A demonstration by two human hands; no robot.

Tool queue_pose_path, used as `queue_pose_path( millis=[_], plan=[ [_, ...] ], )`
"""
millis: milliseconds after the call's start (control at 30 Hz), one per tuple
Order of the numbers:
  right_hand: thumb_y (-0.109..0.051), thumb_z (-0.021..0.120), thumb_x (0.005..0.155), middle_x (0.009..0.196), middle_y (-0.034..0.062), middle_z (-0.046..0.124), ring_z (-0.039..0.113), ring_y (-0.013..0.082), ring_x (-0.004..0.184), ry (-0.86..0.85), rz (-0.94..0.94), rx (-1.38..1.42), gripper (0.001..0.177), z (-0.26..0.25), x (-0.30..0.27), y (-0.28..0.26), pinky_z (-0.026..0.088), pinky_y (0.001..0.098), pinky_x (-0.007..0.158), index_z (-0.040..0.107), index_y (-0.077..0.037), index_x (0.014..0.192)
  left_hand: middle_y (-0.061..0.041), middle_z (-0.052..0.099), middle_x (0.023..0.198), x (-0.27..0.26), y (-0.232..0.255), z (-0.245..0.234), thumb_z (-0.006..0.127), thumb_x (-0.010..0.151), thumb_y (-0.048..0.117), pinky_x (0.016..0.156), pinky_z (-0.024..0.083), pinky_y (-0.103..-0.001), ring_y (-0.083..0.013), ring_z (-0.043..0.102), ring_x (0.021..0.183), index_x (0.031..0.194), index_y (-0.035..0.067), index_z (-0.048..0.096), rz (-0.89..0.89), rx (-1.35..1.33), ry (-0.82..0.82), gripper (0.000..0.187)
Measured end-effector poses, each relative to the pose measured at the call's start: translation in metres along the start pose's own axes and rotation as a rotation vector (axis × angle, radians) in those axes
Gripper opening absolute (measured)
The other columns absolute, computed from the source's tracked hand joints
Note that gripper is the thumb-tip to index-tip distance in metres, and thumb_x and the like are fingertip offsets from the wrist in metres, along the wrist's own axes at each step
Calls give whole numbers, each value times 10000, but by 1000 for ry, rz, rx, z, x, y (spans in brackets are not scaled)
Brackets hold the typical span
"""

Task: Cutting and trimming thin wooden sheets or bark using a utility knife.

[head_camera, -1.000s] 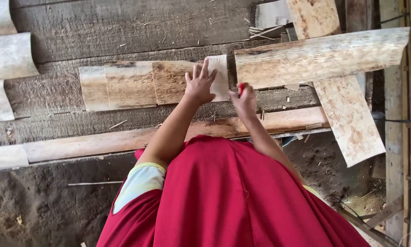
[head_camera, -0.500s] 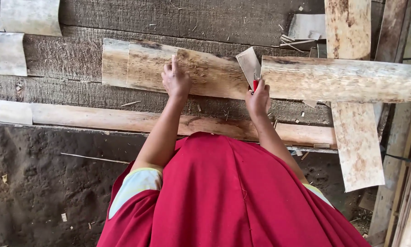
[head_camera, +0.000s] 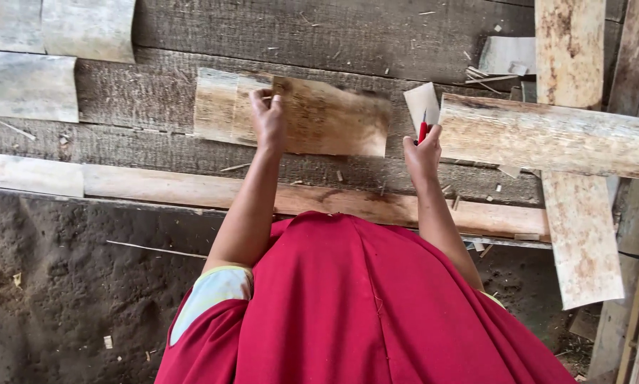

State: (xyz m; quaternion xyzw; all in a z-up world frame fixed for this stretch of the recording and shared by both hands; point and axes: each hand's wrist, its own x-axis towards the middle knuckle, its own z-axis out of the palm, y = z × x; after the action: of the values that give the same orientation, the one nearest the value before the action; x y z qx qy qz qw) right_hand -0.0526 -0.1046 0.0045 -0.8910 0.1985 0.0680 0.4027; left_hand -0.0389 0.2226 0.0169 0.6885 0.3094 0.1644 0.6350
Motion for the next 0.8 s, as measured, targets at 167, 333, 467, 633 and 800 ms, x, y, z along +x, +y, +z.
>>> queue_pose_path(
  millis=[167,333,467,633,800],
  plan=[
    [-242,641,828,1030,242,621,674,394,808,-148,-3,108,452,47,-32,-53,568,469,682,474,-82,1217,-88,671,788,65,-31,-77,628,905,117,595,496,-305,-153,622,676,1099,101,591,-6,18,101,199],
    [-227,507,993,909,260,624,704,308,571,-236,66,265,399,93,-59,-83,659,346,483,369,-31,1312,-82,670,836,90,-39,-98,642,918,100,643,488,-299,-154,594,732,1108,92,584,15,-13,30,199],
    [-182,556,1007,910,226,614,703,269,639,-138,111,228,338,86,-78,-98,654,331,526,403,-19,1261,-113,692,945,74,-14,-78,637,939,102,731,507,-380,-261,651,864,1221,163,535,38,152,-199,307],
    [-165,538,1000,893,248,656,733,300,669,-128,152,192,266,55,-93,-110,668,363,571,427,-4,1180,-87,383,1547,39,7,-50,732,890,254,972,511,-595,-449,448,1295,1296,204,575,323,910,-285,439],
    [-267,547,1032,1147,351,650,649,529,1077,-163,27,-221,459,50,-80,-109,510,623,935,375,-116,1430,-42,42,1718,-20,7,-13,613,1006,329,1185,39,-713,-464,-89,1533,1529,359,481,758,1252,-1034,540]
  ],
)
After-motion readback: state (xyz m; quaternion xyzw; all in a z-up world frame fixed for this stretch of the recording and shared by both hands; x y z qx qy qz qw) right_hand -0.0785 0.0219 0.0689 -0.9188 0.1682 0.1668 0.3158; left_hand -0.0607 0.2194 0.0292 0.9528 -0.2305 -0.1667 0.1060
